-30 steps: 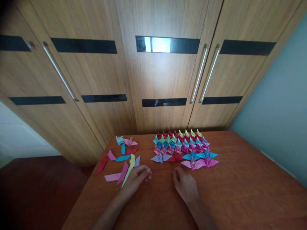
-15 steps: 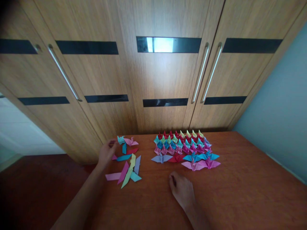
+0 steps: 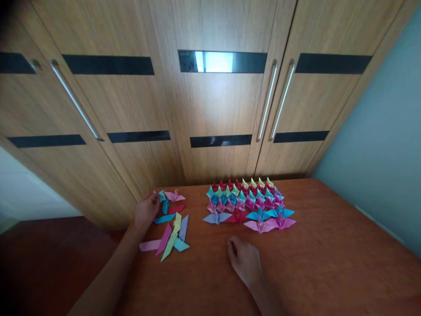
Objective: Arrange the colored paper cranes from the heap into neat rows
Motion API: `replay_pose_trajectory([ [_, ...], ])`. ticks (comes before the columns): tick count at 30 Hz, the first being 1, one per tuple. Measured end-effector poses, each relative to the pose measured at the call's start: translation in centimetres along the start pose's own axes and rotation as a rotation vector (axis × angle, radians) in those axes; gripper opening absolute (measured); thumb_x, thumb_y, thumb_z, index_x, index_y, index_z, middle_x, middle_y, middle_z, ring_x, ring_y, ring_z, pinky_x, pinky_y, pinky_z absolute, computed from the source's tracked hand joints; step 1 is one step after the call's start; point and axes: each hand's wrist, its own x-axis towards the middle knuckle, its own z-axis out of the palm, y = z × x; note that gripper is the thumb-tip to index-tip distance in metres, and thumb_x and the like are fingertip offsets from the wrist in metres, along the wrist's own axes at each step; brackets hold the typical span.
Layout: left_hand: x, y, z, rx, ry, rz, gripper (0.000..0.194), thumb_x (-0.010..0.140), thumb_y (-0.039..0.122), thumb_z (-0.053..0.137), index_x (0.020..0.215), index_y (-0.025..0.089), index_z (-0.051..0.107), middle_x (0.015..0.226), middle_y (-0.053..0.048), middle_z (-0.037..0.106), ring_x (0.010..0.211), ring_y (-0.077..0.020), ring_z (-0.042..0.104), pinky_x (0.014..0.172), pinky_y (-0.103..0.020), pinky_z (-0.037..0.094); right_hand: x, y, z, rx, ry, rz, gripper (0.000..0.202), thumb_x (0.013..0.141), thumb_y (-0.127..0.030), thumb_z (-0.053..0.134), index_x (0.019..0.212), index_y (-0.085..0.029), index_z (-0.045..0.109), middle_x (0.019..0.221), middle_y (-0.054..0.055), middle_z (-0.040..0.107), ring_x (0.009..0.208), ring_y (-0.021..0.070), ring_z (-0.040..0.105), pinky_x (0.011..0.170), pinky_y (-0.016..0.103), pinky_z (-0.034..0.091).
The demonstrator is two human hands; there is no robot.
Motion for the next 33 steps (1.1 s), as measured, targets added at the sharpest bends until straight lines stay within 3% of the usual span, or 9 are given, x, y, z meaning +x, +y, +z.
replay_pose_trajectory([
  [8,-1.7,0.2,-2.9,-0.015,0.136,0.02,0.027,0.088,0.029,0.043,0.101,0.018,0.063,0.101,-0.007,0.065,0.083,-0.0203,0.063,0.075,-0.029,0.047,-0.1,-0.2,-0.3,-0.004,-0.033,0.024,0.024,0.09,-0.028,0.037,0.087,-0.024,0.06,0.074,0.0,0.067,0.069,0.0157,0.063,0.062,0.023,0.036],
  [12,-2.6,1.3,-4.5,-0.258,0.226,-0.009,0.025,0.083,0.033,0.049,0.094,0.018,0.066,0.093,-0.006,0.068,0.075,-0.0185,0.063,0.072,-0.029,0.049,-0.1,-0.2,-0.3,0.011,-0.031,0.019,0.024,0.09,-0.029,0.037,0.086,-0.023,0.06,0.072,0.0,0.066,0.068,0.0156,0.062,0.061,0.023,0.036],
  [14,-3.3,2.5,-5.1,-0.48,0.194,-0.071,0.026,0.08,0.037,0.052,0.093,0.018,0.066,0.087,-0.004,0.069,0.073,-0.0183,0.064,0.069,-0.029,0.051,-0.1,-0.3,-0.4,0.035,-0.024,0.024,0.024,0.089,-0.03,0.037,0.084,-0.023,0.06,0.07,0.0,0.066,0.065,0.0154,0.061,0.059,0.023,0.036],
  [19,-6.3,7.2,-5.0,-0.928,-0.038,-0.147,0.033,0.077,0.042,0.059,0.097,0.016,0.063,0.083,-0.004,0.07,0.073,-0.0199,0.066,0.065,-0.03,0.053,0.0,-1.5,-0.9,0.305,0.015,-0.015,0.03,0.09,-0.037,0.037,0.081,-0.021,0.061,0.069,0.003,0.064,0.063,0.0173,0.06,0.061,0.026,0.042],
  [22,-8.6,9.7,-3.9,-0.795,-0.033,-0.056,0.022,0.079,0.036,0.058,0.092,0.02,0.066,0.08,-0.004,0.07,0.07,-0.0191,0.064,0.066,-0.03,0.052,-0.2,-3.3,-1.0,0.494,0.053,-0.042,0.03,0.089,-0.041,0.041,0.086,-0.02,0.062,0.074,0.005,0.065,0.066,0.0179,0.061,0.062,0.026,0.046],
  [24,-10.1,11.0,-3.1,-0.698,-0.009,0.069,0.015,0.08,0.029,0.058,0.089,0.023,0.068,0.085,-0.004,0.07,0.077,-0.0202,0.064,0.075,-0.033,0.051,-0.5,-4.6,-0.9,0.619,0.074,-0.043,0.03,0.089,-0.041,0.044,0.098,-0.02,0.062,0.08,0.005,0.066,0.071,0.0176,0.062,0.065,0.026,0.049],
  [28,-13.0,12.5,-1.5,-0.646,-0.091,0.357,0.025,0.084,0.017,0.05,0.098,0.027,0.068,0.098,-0.006,0.069,0.093,-0.0217,0.062,0.087,-0.036,0.048,-1.0,-6.7,-0.5,0.835,0.052,-0.076,0.047,0.09,-0.043,0.044,0.131,-0.022,0.046,0.094,0.005,0.067,0.075,0.0164,0.064,0.066,0.026,0.053],
  [30,-14.1,12.9,-1.1,-0.615,-0.159,0.46,0.029,0.087,0.016,0.048,0.105,0.028,0.067,0.102,-0.007,0.068,0.095,-0.0221,0.061,0.086,-0.036,0.048,-1.2,-7.1,-0.4,0.851,0.064,-0.073,0.047,0.09,-0.045,0.042,0.132,-0.023,0.046,0.105,0.007,0.066,0.083,0.0178,0.064,0.07,0.028,0.054],
  [33,-15.0,13.1,-1.3,-0.595,-0.233,0.58,0.027,0.089,0.02,0.049,0.109,0.028,0.065,0.107,-0.007,0.067,0.098,-0.0225,0.06,0.088,-0.036,0.047,-1.4,-6.9,-0.3,0.816,0.125,-0.019,0.041,0.091,-0.047,0.04,0.119,-0.023,0.059,0.116,0.009,0.063,0.1,0.0214,0.061,0.079,0.03,0.053],
])
